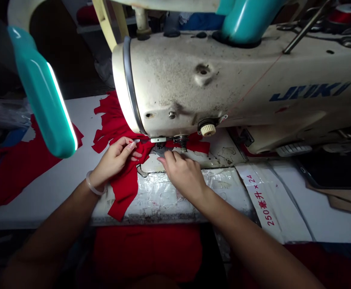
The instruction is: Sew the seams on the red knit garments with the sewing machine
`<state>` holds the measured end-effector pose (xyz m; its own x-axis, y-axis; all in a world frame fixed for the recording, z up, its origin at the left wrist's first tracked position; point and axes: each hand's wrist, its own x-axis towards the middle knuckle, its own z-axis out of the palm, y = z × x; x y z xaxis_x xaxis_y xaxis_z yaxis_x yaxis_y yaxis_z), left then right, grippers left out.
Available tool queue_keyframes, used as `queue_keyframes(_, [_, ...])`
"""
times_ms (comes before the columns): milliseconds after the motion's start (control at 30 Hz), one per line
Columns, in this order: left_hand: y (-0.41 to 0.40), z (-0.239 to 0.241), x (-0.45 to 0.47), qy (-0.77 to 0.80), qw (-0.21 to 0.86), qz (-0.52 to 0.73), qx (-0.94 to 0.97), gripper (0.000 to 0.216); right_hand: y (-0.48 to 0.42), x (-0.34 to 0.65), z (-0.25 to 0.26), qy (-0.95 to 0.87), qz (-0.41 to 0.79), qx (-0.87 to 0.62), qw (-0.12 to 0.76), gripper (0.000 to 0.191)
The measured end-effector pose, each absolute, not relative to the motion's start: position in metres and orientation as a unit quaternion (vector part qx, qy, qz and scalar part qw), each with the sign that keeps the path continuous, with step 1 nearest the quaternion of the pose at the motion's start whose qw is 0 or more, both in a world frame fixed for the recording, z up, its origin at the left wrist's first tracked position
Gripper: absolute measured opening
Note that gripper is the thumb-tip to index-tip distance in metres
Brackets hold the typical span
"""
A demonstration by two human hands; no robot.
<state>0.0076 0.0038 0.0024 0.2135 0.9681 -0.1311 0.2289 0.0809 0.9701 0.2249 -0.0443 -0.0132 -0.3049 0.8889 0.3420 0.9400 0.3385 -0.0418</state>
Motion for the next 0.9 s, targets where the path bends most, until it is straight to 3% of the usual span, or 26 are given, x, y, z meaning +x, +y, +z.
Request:
queue_keyframes(367, [-0.001, 0.003, 0.012, 0.514, 0.517, 0.345, 0.591, 0.040, -0.036, 0.204, -0.012, -0.806, -0.057, -0.578, 0.113, 0.045])
queue_keyframes(433, [0.001, 0.005, 0.008, 0.517, 0.474, 0.346, 0.623, 0.034, -0.039, 0.213, -0.015, -0.803, -0.040, -0.577, 0.142, 0.046])
queue_keyframes(600, [0.005, 0.008, 0.000, 0.539, 0.154, 0.313, 0.767, 0.026, -0.057, 0.248, -0.020, -0.773, 0.021, -0.575, 0.266, 0.049])
queue_keyframes(667, [-0.003, 0.011, 0.003, 0.543, 0.087, 0.291, 0.783, 0.020, -0.066, 0.254, -0.016, -0.749, 0.061, -0.577, 0.320, 0.040])
queue_keyframes(800, [-0.034, 0.020, 0.021, 0.409, 0.123, 0.198, 0.882, 0.016, -0.072, 0.248, -0.003, -0.737, 0.127, -0.518, 0.414, 0.021])
queue_keyframes(900, [-0.051, 0.029, 0.032, 0.285, 0.173, 0.092, 0.938, 0.022, -0.062, 0.239, 0.000, -0.778, 0.168, -0.436, 0.420, 0.021])
